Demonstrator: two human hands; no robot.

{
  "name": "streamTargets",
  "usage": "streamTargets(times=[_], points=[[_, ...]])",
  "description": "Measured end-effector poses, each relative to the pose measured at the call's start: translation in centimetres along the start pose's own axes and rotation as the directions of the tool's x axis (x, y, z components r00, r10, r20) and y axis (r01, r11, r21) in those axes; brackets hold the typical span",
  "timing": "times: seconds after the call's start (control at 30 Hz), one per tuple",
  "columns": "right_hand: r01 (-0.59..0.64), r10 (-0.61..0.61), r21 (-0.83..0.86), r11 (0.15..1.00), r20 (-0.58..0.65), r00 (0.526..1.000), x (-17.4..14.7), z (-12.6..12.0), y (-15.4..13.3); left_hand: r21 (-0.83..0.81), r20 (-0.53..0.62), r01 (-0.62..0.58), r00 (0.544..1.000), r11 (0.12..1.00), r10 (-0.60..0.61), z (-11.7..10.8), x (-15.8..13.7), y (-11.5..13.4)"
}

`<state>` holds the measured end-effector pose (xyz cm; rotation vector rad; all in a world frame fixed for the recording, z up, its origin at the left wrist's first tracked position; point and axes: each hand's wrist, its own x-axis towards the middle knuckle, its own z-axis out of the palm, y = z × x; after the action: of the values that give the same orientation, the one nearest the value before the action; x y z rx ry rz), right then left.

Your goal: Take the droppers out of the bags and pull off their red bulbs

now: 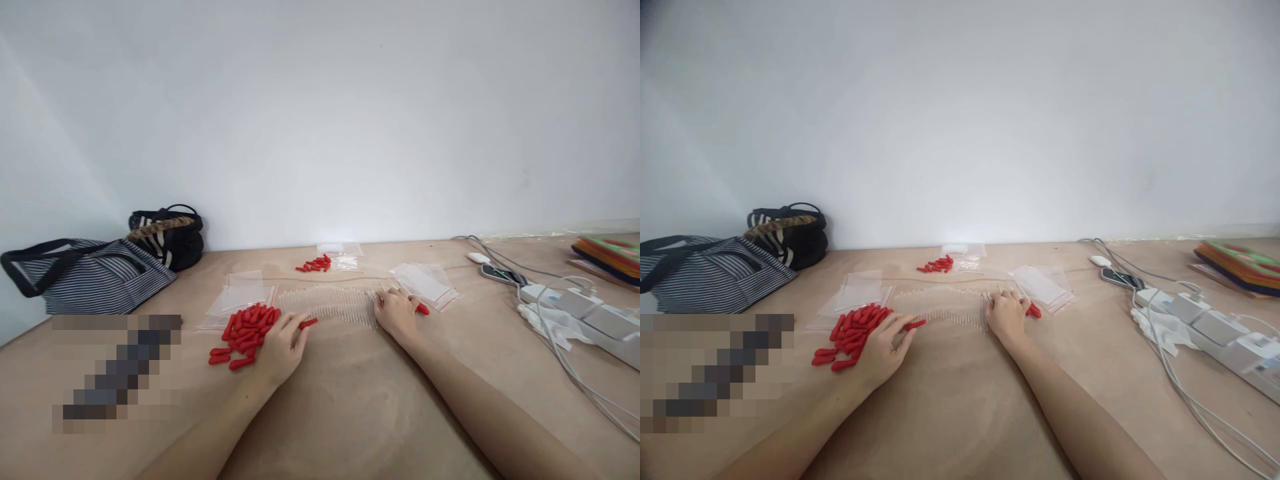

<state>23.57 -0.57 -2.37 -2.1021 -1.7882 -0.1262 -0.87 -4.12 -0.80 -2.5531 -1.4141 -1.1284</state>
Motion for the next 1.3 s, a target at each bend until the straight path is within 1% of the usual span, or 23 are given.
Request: streamTargets(times=[0.1,0.17,0.23,0.3,0.4,0.5,0.57,0.6,0.67,0.73,0.8,0.93,0.97,1.0,1.03,1.07,1.1,1.13,1.17,1.2,1.27,1.3], points=[[-0.001,0.001,-0.014,1.000,0.006,1.000,-0.1,0.0,0.1,0.160,-0.050,0.072,0.997,0.984,-0.064,-1.6,0.7,-1.2],[-0.002,0.002,-0.022,1.000,0.007,1.000,-0.1,0.0,0.1,0.260,-0.060,0.150,0.988,0.954,-0.139,-3.0,1.1,-2.3],[-0.003,0.003,-0.027,1.000,0.008,1.000,-0.2,-0.1,0.1,0.321,-0.057,0.240,0.971,0.916,-0.234,-4.4,1.4,-3.4],[-0.001,0.001,-0.031,1.000,0.008,1.000,-0.3,-0.1,0.0,0.349,-0.065,0.333,0.941,0.876,-0.332,-5.7,1.5,-4.6],[0.000,0.000,-0.040,0.999,-0.011,1.000,-0.3,-0.1,0.0,0.344,-0.109,0.462,0.884,0.817,-0.454,-7.0,1.5,-6.7],[-0.025,0.023,-0.045,0.999,-0.039,0.999,-0.1,-0.2,0.2,0.324,-0.125,0.557,0.827,0.765,-0.549,-7.5,1.2,-9.1],[-0.054,0.052,-0.040,0.998,-0.040,0.998,0.1,-0.3,0.5,0.306,-0.106,0.613,0.782,0.729,-0.614,-7.6,1.1,-10.5],[-0.069,0.068,-0.038,0.997,-0.034,0.997,0.2,-0.4,0.8,0.294,-0.092,0.636,0.762,0.713,-0.641,-7.5,1.0,-11.1],[-0.111,0.111,-0.032,0.993,0.001,0.994,0.5,-0.6,1.3,0.276,-0.061,0.662,0.736,0.697,-0.675,-7.4,0.9,-11.9],[-0.155,0.157,-0.026,0.987,0.043,0.987,0.7,-0.9,1.7,0.278,-0.044,0.670,0.725,0.689,-0.687,-7.4,0.9,-12.5],[-0.188,0.189,-0.020,0.982,0.073,0.979,0.8,-1.1,2.1,0.295,-0.050,0.675,0.718,0.677,-0.694,-7.5,0.9,-12.8],[-0.206,0.206,-0.006,0.979,0.105,0.973,0.9,-1.5,2.5,0.336,-0.093,0.681,0.712,0.651,-0.696,-7.8,1.1,-12.3],[-0.209,0.208,-0.001,0.978,0.111,0.972,0.9,-1.5,2.5,0.351,-0.122,0.671,0.724,0.653,-0.679,-7.8,1.2,-11.8],[-0.211,0.209,0.004,0.977,0.116,0.971,0.9,-1.5,2.5,0.365,-0.163,0.645,0.754,0.671,-0.636,-7.7,1.3,-11.1],[-0.213,0.210,0.010,0.977,0.120,0.970,0.9,-1.5,2.5,0.373,-0.208,0.600,0.797,0.708,-0.567,-7.4,1.3,-10.3],[-0.215,0.211,0.016,0.977,0.123,0.970,0.9,-1.5,2.4,0.379,-0.250,0.526,0.851,0.761,-0.463,-7.0,1.3,-9.2],[-0.215,0.210,0.024,0.976,0.127,0.969,1.0,-1.5,2.4,0.369,-0.278,0.425,0.899,0.826,-0.339,-6.4,1.3,-8.0],[-0.215,0.209,0.032,0.976,0.131,0.969,1.0,-1.5,2.4,0.338,-0.271,0.320,0.934,0.885,-0.234,-5.7,1.3,-6.7],[-0.215,0.208,0.040,0.976,0.134,0.969,1.0,-1.5,2.3,0.303,-0.232,0.207,0.963,0.930,-0.138,-5.0,1.2,-5.4],[-0.215,0.207,0.047,0.975,0.136,0.969,1.0,-1.4,2.3,0.269,-0.169,0.092,0.984,0.959,-0.047,-4.2,1.0,-4.1],[-0.214,0.204,0.063,0.975,0.136,0.969,1.0,-1.3,2.2,0.190,-0.051,-0.085,0.994,0.978,0.097,-2.6,0.6,-1.8],[-0.215,0.204,0.073,0.974,0.134,0.970,1.0,-1.3,2.2,0.151,0.003,-0.144,0.989,0.978,0.145,-1.9,0.4,-0.9]])
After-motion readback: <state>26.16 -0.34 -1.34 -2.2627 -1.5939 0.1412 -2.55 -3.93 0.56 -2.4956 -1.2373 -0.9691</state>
